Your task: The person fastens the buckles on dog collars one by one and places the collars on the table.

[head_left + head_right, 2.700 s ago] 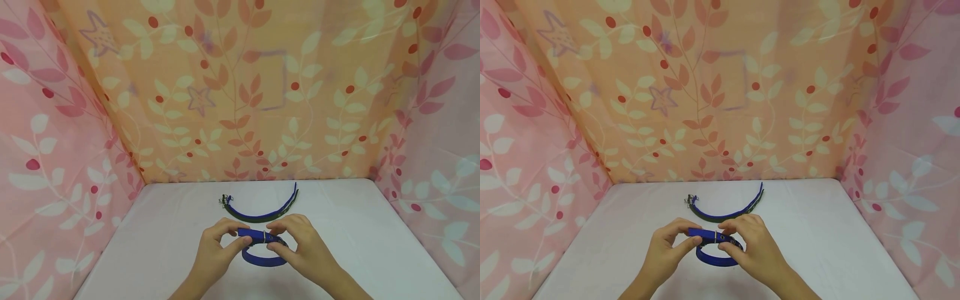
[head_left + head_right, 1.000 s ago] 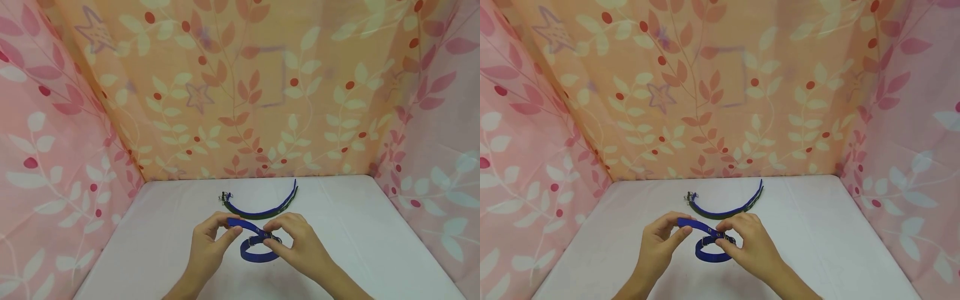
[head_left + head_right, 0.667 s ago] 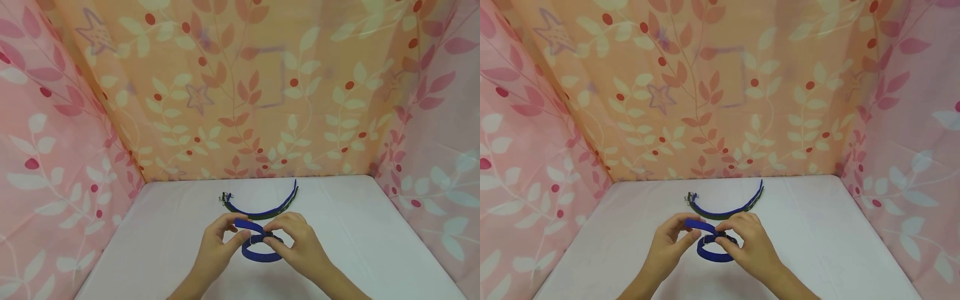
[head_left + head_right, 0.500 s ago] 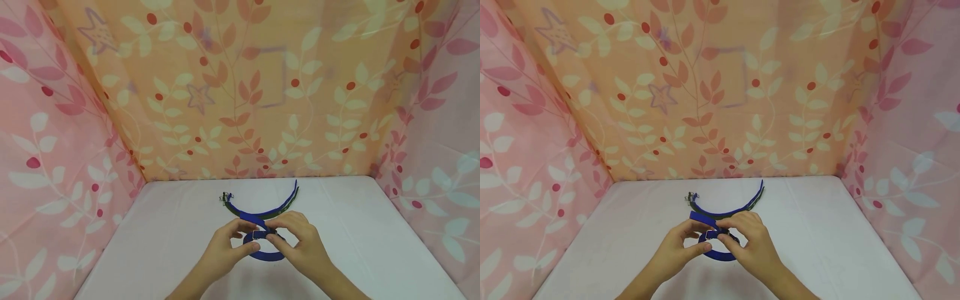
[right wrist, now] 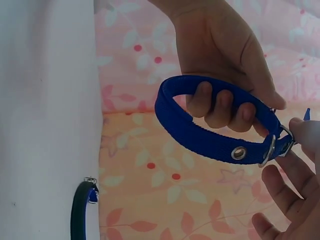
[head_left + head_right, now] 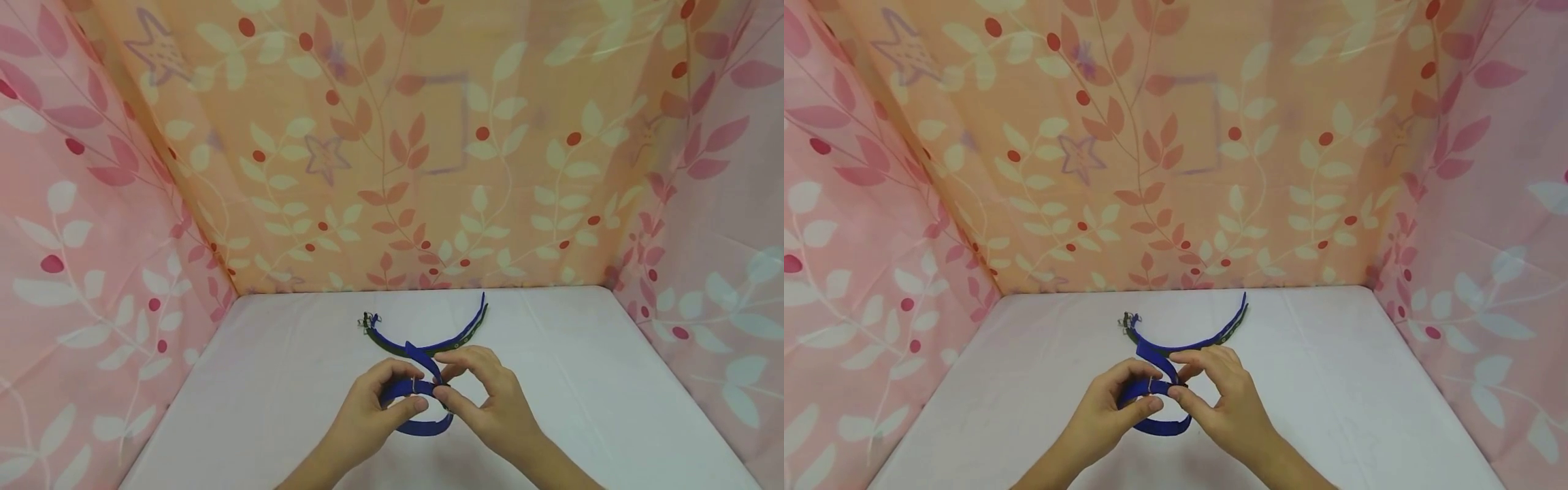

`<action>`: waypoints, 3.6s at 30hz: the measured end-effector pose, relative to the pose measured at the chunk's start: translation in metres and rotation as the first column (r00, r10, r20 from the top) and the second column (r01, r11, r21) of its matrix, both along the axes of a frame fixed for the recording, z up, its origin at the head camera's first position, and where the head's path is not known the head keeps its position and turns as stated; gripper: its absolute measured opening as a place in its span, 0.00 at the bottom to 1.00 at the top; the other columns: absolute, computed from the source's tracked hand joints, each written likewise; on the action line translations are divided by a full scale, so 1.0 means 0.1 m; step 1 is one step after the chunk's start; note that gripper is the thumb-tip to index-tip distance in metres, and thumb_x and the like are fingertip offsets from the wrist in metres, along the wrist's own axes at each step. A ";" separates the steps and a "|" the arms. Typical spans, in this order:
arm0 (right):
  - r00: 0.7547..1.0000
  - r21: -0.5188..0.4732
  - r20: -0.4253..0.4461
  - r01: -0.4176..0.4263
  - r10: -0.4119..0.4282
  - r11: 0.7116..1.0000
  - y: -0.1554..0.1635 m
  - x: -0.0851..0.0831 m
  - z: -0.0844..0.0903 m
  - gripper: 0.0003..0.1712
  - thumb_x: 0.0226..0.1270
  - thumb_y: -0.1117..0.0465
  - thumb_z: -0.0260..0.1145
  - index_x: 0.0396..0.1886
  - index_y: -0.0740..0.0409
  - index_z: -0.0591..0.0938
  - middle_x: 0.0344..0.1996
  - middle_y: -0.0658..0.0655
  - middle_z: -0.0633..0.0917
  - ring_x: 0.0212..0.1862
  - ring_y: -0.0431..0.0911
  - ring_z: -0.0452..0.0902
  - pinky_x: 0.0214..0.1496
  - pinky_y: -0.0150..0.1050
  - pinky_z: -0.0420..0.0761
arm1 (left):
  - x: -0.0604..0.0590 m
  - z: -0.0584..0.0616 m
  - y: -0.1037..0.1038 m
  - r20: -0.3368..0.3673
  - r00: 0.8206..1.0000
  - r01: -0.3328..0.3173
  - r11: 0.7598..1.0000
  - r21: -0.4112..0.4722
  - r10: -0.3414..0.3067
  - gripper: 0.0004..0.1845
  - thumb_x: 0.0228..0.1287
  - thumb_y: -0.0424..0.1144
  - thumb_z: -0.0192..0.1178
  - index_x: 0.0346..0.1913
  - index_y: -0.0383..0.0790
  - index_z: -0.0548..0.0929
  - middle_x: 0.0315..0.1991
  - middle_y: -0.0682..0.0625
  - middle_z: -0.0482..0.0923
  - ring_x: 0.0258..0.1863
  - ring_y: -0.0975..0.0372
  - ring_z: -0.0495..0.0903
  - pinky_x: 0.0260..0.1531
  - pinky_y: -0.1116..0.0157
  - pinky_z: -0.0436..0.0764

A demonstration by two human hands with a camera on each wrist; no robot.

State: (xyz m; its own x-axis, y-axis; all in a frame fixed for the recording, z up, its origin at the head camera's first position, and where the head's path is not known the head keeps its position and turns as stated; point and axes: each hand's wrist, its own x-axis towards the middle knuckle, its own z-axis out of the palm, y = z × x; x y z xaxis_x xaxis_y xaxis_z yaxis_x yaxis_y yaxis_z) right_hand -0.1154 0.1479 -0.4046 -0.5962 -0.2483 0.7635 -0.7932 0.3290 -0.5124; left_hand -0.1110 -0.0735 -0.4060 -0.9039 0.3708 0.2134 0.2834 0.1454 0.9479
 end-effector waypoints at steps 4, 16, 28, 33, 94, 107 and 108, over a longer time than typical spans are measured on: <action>1.000 -0.014 0.022 -0.013 0.013 1.000 -0.02 0.02 0.00 0.32 0.53 0.71 0.80 0.58 0.54 0.81 0.40 0.44 0.87 0.49 0.43 0.82 0.60 0.29 0.77 | 0.01 0.00 0.00 -0.022 1.000 -0.007 1.000 0.030 0.008 0.13 0.65 0.41 0.72 0.50 0.47 0.83 0.48 0.49 0.82 0.49 0.58 0.84 0.52 0.66 0.84; 1.000 -0.096 0.000 -0.026 0.027 0.995 -0.05 0.03 -0.02 0.25 0.49 0.75 0.80 0.45 0.49 0.85 0.39 0.45 0.87 0.49 0.43 0.79 0.57 0.29 0.75 | 0.01 -0.06 0.02 -0.250 0.968 0.001 0.997 0.075 0.018 0.08 0.68 0.37 0.69 0.48 0.49 0.87 0.42 0.53 0.86 0.41 0.63 0.83 0.39 0.67 0.86; 1.000 -0.071 0.007 -0.002 0.003 0.998 -0.03 0.00 -0.01 0.24 0.50 0.71 0.82 0.46 0.46 0.87 0.40 0.45 0.88 0.48 0.43 0.79 0.55 0.30 0.74 | 0.01 -0.11 0.06 -0.383 0.921 -0.038 0.995 0.095 0.071 0.07 0.68 0.32 0.68 0.46 0.41 0.91 0.31 0.51 0.80 0.29 0.70 0.70 0.19 0.72 0.71; 1.000 -0.046 0.003 -0.023 0.023 0.999 -0.03 -0.01 -0.01 0.25 0.49 0.69 0.82 0.46 0.45 0.87 0.40 0.44 0.88 0.47 0.42 0.80 0.54 0.30 0.75 | 0.01 -0.12 0.06 -0.395 0.917 -0.018 0.995 0.099 0.056 0.07 0.68 0.31 0.67 0.46 0.39 0.91 0.31 0.50 0.80 0.29 0.71 0.70 0.19 0.72 0.72; 0.960 0.037 -0.280 -0.010 0.020 0.999 0.01 -0.08 0.05 0.12 0.58 0.64 0.73 0.43 0.52 0.89 0.33 0.46 0.85 0.42 0.43 0.78 0.66 0.44 0.67 | 0.06 0.05 0.00 0.052 0.987 -0.159 0.983 0.093 0.154 0.15 0.59 0.41 0.76 0.49 0.48 0.88 0.43 0.51 0.88 0.43 0.57 0.89 0.46 0.66 0.86; 0.947 0.073 -0.320 0.004 0.019 0.997 0.01 -0.10 0.04 0.11 0.55 0.67 0.71 0.38 0.51 0.89 0.33 0.46 0.84 0.42 0.44 0.78 0.69 0.45 0.64 | 0.06 0.07 0.00 0.084 0.983 -0.169 0.980 0.105 0.161 0.13 0.58 0.40 0.76 0.46 0.46 0.89 0.41 0.49 0.89 0.41 0.56 0.89 0.45 0.65 0.87; 0.948 0.084 -0.318 0.012 0.016 0.996 0.02 -0.10 0.04 0.11 0.55 0.66 0.71 0.38 0.50 0.89 0.33 0.45 0.84 0.41 0.43 0.78 0.69 0.45 0.64 | 0.06 0.07 0.00 0.082 0.983 -0.169 0.981 0.099 0.162 0.13 0.58 0.40 0.76 0.46 0.46 0.89 0.41 0.50 0.89 0.41 0.56 0.89 0.45 0.66 0.87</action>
